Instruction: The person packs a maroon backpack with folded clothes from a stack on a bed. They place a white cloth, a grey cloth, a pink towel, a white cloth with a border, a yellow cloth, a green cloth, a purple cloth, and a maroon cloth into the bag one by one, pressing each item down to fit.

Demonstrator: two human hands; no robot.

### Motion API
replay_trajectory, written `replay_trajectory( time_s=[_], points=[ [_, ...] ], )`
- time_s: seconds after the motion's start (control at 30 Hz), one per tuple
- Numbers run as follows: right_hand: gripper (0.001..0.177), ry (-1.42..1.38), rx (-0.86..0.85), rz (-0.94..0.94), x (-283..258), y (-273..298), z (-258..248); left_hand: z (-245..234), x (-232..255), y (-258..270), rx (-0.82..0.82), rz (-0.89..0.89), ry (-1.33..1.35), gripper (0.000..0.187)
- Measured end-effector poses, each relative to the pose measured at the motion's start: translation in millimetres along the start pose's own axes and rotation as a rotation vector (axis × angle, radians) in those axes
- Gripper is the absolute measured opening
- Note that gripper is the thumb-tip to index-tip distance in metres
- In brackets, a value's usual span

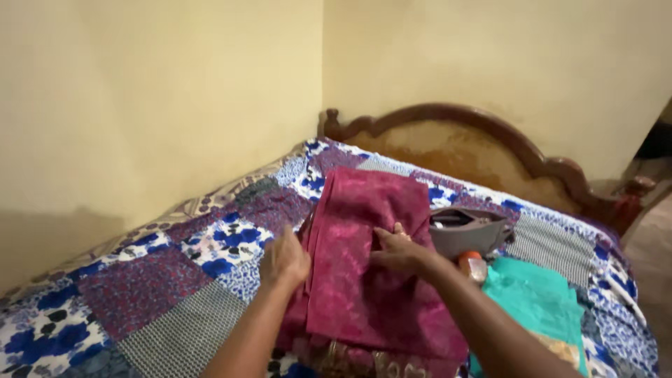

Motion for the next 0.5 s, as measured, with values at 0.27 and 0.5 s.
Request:
replay_trajectory(
  time_s=[0.27,0.5],
  points=[
    [0.135,-0.018,0.216,0.243,-56.3,37.3,19.0,58.9,30.8,16.5,-0.060,0.357,0.292,0.043],
    [0.148,-0.063,0.297,0.263,-44.5,57.4,11.1,41.0,27.8,10.0,-0.238,0.331,0.621,0.034]
  ],
)
Point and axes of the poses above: each hand's wrist, its own y-axis away from the middle knuckle, its own z-axis out of the palm, x = y × z, the point moved 5 cm from there along -y, towards the middle knuckle, and after that the axes turned 8 degrees about z, right-handed, at the moved point
